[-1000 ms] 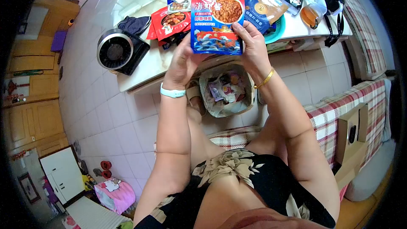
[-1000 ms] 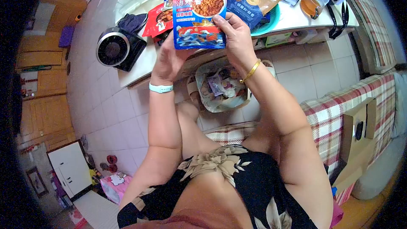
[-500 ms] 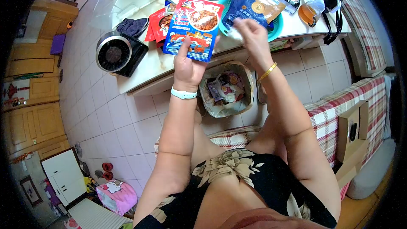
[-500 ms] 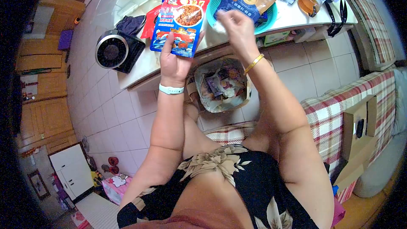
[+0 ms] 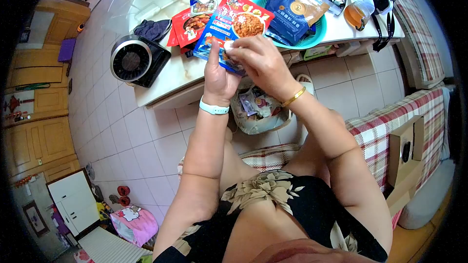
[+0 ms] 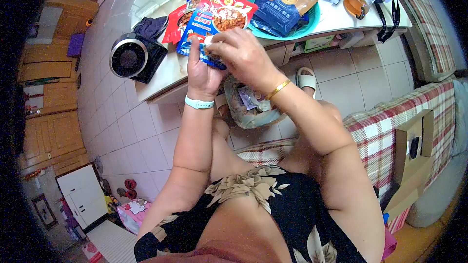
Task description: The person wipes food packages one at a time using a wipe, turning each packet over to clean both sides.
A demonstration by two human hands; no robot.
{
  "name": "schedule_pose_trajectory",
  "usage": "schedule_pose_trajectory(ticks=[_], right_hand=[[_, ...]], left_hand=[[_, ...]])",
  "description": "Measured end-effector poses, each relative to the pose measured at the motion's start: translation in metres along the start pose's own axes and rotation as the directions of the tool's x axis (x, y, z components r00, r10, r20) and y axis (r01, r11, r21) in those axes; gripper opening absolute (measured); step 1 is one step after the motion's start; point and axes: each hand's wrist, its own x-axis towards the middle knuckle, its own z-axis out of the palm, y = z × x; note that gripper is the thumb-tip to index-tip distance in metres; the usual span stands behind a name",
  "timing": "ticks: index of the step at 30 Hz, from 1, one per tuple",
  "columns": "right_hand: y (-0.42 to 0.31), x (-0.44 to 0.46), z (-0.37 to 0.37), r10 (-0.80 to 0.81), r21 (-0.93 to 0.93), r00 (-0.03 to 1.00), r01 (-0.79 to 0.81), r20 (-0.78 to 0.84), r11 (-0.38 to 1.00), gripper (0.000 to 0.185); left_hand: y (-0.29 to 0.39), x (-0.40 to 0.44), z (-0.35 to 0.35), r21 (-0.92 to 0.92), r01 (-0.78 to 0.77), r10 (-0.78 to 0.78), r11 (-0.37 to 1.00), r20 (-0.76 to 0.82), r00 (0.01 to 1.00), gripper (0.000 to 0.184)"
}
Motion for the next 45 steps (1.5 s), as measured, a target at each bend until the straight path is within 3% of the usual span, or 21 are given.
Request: schedule_pose_trajectory(ticks=[6,13,15,19,20,21,23,25,27,33,35,41,45], right_hand=[[0.022,0.002,-0.015,0.027,-0.171,0.996,-0.041,-0.082,0.984,0.030],[0.054,0.003,-0.030,0.056,-0.224,0.981,-0.098,-0.186,0.970,0.022],[0.060,0.001,-0.033,0.225,-0.207,0.953,-0.266,-0.201,0.942,0.016],[0.056,0.004,-0.044,0.247,-0.157,0.900,-0.319,-0.358,0.935,0.017],[0.046,0.006,-0.047,0.230,-0.089,0.909,-0.276,-0.347,0.957,0.020],[0.034,0.005,-0.042,0.314,0.072,0.895,-0.308,-0.318,0.949,0.025],[0.010,0.009,-0.033,0.096,-0.042,0.961,-0.110,-0.258,0.993,0.033],[-0.010,0.003,-0.012,0.041,0.042,0.994,-0.037,-0.105,0.998,0.031],[-0.016,-0.004,0.005,-0.055,0.000,0.998,0.055,0.043,0.998,0.024],[-0.012,0.003,-0.002,-0.006,0.018,1.000,0.006,-0.007,1.000,0.021],[-0.006,0.003,-0.005,0.029,0.103,0.999,-0.025,-0.034,0.994,0.021],[0.007,0.008,-0.016,-0.003,-0.054,0.998,0.000,-0.064,0.999,0.022],[0.031,0.009,-0.030,0.107,-0.133,0.977,-0.133,-0.186,0.982,0.019]], left_hand=[[-0.004,0.000,0.008,-0.036,-0.012,0.012,0.999,0.002,1.000,0.056],[-0.005,-0.004,0.017,0.020,0.028,-0.030,0.999,0.084,0.996,0.067],[-0.005,-0.005,0.021,0.055,0.017,-0.022,0.998,0.095,0.995,0.068],[-0.003,-0.010,0.028,0.085,0.018,-0.026,0.996,0.093,0.995,0.074],[-0.003,-0.009,0.027,0.060,0.013,-0.019,0.998,0.102,0.995,0.078],[-0.002,-0.009,0.027,0.035,0.009,-0.013,0.999,0.109,0.994,0.082],[-0.004,-0.010,0.030,0.069,-0.005,-0.001,0.998,0.085,0.996,0.088],[-0.006,-0.009,0.024,-0.006,-0.026,0.026,1.000,-0.032,0.999,0.090],[-0.006,-0.013,0.013,0.071,0.024,-0.020,0.997,-0.049,0.999,0.091],[-0.007,-0.011,0.013,0.082,0.078,-0.071,0.994,-0.090,0.993,0.096],[-0.007,-0.013,0.017,-0.003,0.096,-0.096,0.995,0.027,0.995,0.097],[-0.009,-0.013,0.031,0.034,0.069,-0.071,0.997,0.079,0.994,0.098],[-0.015,-0.014,0.030,0.119,0.037,-0.050,0.992,0.108,0.993,0.102]])
